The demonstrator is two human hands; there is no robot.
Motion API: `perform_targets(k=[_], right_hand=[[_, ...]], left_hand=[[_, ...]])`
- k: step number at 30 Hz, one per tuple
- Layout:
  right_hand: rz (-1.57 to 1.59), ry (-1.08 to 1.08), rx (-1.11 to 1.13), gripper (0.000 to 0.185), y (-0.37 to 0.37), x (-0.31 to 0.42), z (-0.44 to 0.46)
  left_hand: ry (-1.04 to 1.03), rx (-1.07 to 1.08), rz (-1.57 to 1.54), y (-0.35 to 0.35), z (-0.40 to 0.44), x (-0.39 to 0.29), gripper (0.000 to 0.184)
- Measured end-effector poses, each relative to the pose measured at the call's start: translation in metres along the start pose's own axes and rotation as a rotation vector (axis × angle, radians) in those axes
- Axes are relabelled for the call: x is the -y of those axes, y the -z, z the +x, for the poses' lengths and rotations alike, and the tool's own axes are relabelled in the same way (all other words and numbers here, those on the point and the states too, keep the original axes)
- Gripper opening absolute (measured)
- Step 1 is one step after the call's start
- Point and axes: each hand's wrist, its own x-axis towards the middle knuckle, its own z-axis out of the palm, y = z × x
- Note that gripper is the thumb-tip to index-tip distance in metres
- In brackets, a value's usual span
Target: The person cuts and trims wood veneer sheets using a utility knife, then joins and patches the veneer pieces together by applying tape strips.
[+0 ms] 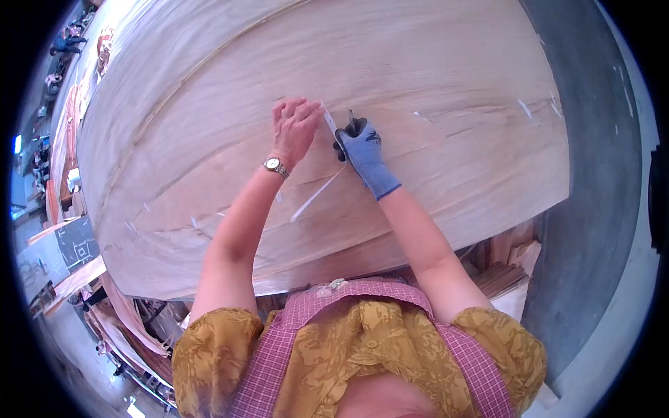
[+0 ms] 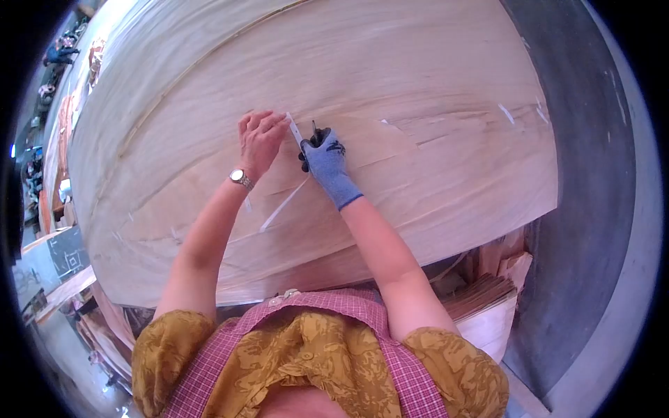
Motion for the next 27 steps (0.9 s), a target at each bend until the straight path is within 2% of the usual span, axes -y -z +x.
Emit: perform_targets(k=[5, 8, 11, 12, 14, 15, 16, 20, 22, 25, 27], right_hand=[[-0.007, -0.053, 0.064, 0.020, 0.009, -0.001, -0.003], [-0.277, -0.065, 0.170, 0.018, 0.038, 0.004, -0.014], [-1.056, 0.769, -0.299, 0.020, 0.073, -0.024, 0.003], [-0.676, 0.443, -0.197, 0.019, 0.085, -0.019, 0.002], [-0.256, 0.169, -0.191, 0.019, 0.108, 0.003, -0.011], [-0.046, 0.034, -0.188, 0.020, 0.117, 0.017, -0.019], [0.028, -0.036, -0.211, 0.019, 0.124, 0.021, -0.023], [0.051, -0.059, -0.174, 0.020, 0.133, 0.011, -0.014], [0.009, -0.082, -0.151, 0.020, 0.136, 0.020, -0.021], [-0.331, 0.074, -0.140, 0.019, 0.166, 0.014, -0.022], [-0.257, 0.050, -0.173, 0.019, 0.188, 0.023, -0.030]], left_hand=[[-0.078, 0.017, 0.012, -0.005, -0.016, -0.008, 0.039], [-0.112, -0.012, 0.034, -0.010, -0.020, -0.005, 0.040], [-0.136, 0.013, 0.031, -0.008, -0.016, -0.004, 0.038], [-0.094, 0.094, 0.040, -0.001, -0.010, -0.008, 0.039], [-0.006, 0.261, 0.055, 0.008, 0.002, -0.019, 0.039], [-0.042, 0.209, 0.031, 0.004, 0.009, -0.029, 0.040], [-0.076, 0.159, 0.006, -0.002, 0.018, -0.045, 0.041], [-0.241, 0.110, -0.241, -0.017, 0.061, -0.111, 0.046], [-0.255, 0.150, -0.215, -0.030, 0.066, -0.121, 0.047], [-0.278, 0.164, -0.175, -0.037, 0.065, -0.122, 0.048], [-0.296, 0.119, -0.155, -0.039, 0.067, -0.123, 0.048]])
